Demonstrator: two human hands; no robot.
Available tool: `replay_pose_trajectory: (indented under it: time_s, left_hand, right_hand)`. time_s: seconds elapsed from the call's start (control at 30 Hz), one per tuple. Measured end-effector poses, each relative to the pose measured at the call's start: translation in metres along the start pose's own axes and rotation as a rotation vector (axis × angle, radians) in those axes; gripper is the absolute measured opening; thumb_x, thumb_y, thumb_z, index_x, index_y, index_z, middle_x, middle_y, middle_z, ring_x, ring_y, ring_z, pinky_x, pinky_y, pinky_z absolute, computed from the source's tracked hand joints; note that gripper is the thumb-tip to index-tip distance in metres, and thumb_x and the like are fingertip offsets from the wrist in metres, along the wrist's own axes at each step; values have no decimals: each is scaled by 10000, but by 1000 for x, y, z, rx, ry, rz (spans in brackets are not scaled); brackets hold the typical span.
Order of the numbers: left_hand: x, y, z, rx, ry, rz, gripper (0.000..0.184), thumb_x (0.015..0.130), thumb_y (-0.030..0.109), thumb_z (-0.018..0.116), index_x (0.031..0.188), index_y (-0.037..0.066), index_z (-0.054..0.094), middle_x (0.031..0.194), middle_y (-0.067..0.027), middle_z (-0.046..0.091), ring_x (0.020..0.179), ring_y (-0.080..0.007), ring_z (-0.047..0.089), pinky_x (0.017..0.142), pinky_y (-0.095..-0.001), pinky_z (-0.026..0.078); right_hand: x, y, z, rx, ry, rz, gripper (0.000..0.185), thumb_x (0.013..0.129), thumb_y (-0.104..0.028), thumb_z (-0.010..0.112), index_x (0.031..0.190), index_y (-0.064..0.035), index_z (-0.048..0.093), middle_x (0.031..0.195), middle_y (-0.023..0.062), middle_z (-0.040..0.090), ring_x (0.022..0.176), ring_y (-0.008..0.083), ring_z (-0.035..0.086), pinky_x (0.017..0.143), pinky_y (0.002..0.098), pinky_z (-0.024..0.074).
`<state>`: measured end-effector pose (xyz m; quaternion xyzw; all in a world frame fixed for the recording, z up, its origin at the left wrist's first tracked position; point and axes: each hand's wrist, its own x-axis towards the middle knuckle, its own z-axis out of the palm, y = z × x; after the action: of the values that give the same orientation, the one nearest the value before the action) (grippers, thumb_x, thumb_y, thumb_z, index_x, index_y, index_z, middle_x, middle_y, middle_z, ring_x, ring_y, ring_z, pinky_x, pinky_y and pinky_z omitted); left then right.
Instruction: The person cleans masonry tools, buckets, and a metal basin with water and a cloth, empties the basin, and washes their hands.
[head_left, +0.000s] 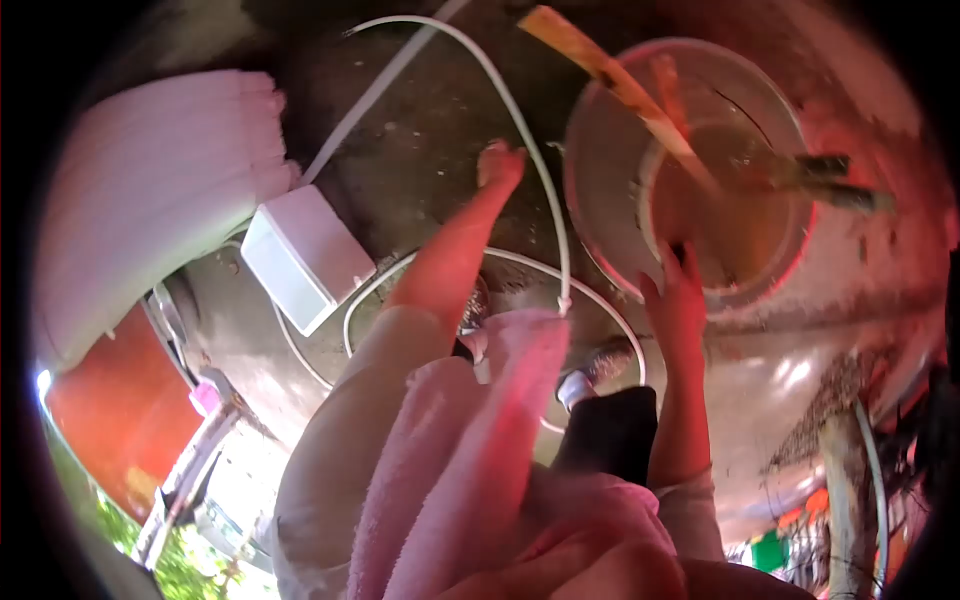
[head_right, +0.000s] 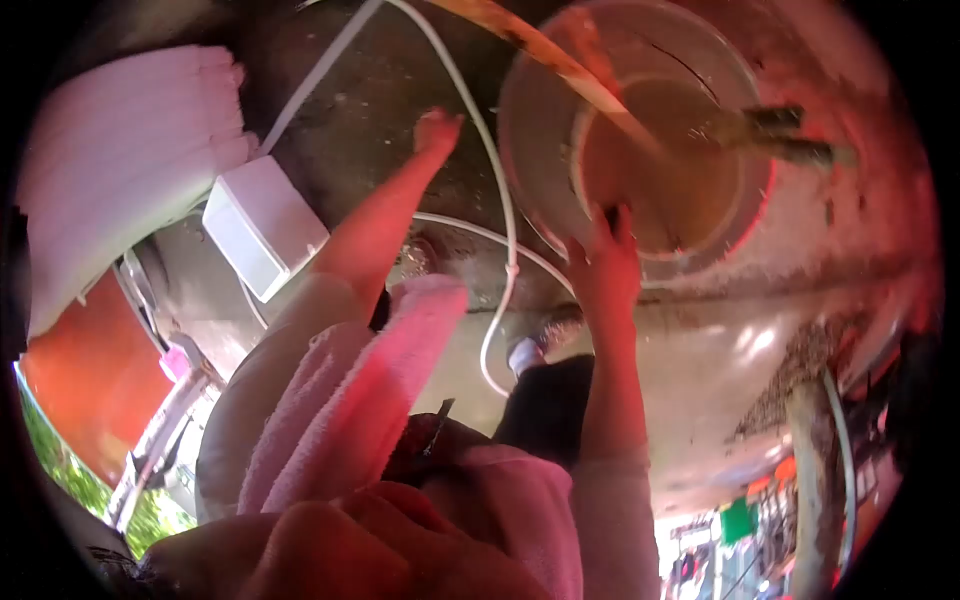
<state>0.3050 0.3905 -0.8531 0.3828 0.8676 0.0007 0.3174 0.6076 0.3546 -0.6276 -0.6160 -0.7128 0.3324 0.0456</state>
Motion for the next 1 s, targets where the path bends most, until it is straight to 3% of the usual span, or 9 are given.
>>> replay_pose_trajectory:
  time_s: [0.1, 0.23, 0.37, 0.4, 0.6, 0.77, 0.83, 0.9, 1.0]
  left_hand:
    - [44, 6, 23, -11, -11, -103, 766, 812, 455, 623, 1313, -55, 348, 1177, -186, 581, 1070, -337, 581, 865, -424, 496]
    - [67, 29, 28, -85, -33, -246, 786, 829, 447, 617, 1348, -53, 301, 1231, -165, 554, 1080, -305, 585, 852, -405, 505]
    - [93, 24, 46, -75, 34, -192, 601, 813, 295, 647, 1267, -11, 399, 1163, -140, 602, 1063, -306, 597, 840, -412, 508]
    - [88, 29, 36, -125, 38, -243, 417, 774, 213, 649, 1114, 14, 512, 1130, -156, 615, 1056, -307, 600, 841, -388, 508]
    - [74, 8, 0, -438, 40, 36, 310, 687, 213, 749, 880, 35, 583, 878, -134, 634, 881, -294, 650, 727, -373, 531]
    - [-57, 10, -104, -1188, -363, 60, 206, 770, -34, 623, 931, 19, 506, 839, -85, 579, 808, -225, 646, 680, -352, 523]
    - [-96, 6, -118, -1268, -405, 107, 247, 751, -59, 628, 957, -6, 503, 863, -103, 570, 796, -225, 642, 683, -335, 511]
    - [-129, 9, -130, -859, -180, 385, 287, 753, -18, 659, 993, -7, 501, 859, -105, 592, 782, -218, 634, 689, -348, 514]
    - [-185, 17, -143, -682, -198, 482, 197, 812, -5, 620, 985, 7, 527, 938, -103, 621, 829, -182, 629, 753, -314, 512]
  right_hand:
    - [-6, -5, 7, -133, -10, 5, 525, 790, -224, 645, 1279, -139, 474, 1343, 256, 402, 1095, 415, 512, 844, 446, 469]
    - [2, -7, -4, -254, -108, -54, 514, 798, -274, 640, 1266, -140, 477, 1346, 247, 408, 993, 392, 580, 759, 444, 504]
    - [11, -8, -10, -335, -191, -82, 545, 770, -261, 664, 1268, -141, 478, 1315, 197, 461, 952, 360, 607, 719, 442, 512]
    - [12, -10, -12, -365, -198, -70, 553, 763, -259, 668, 1268, -141, 478, 1294, 182, 478, 959, 352, 601, 731, 441, 505]
    - [20, -10, -18, -375, 5, -181, 569, 745, -239, 672, 1272, -135, 485, 1148, 135, 552, 996, 320, 549, 810, 440, 456]
    - [29, -41, -21, -312, -41, -331, 552, 777, -250, 650, 1279, -98, 480, 1098, 159, 576, 1032, 340, 537, 834, 437, 448]
    - [35, -65, -13, -21, -114, -398, 590, 799, -304, 650, 1302, -66, 454, 1123, 193, 580, 1045, 373, 546, 855, 428, 453]
    - [54, -89, 2, 180, -55, -472, 636, 814, -357, 650, 1324, -48, 428, 1151, 221, 573, 1043, 390, 560, 866, 409, 461]
    - [65, -126, 11, 829, -248, -342, 815, 810, -377, 681, 1416, -22, 268, 1144, 178, 595, 1033, 230, 590, 864, 326, 475]
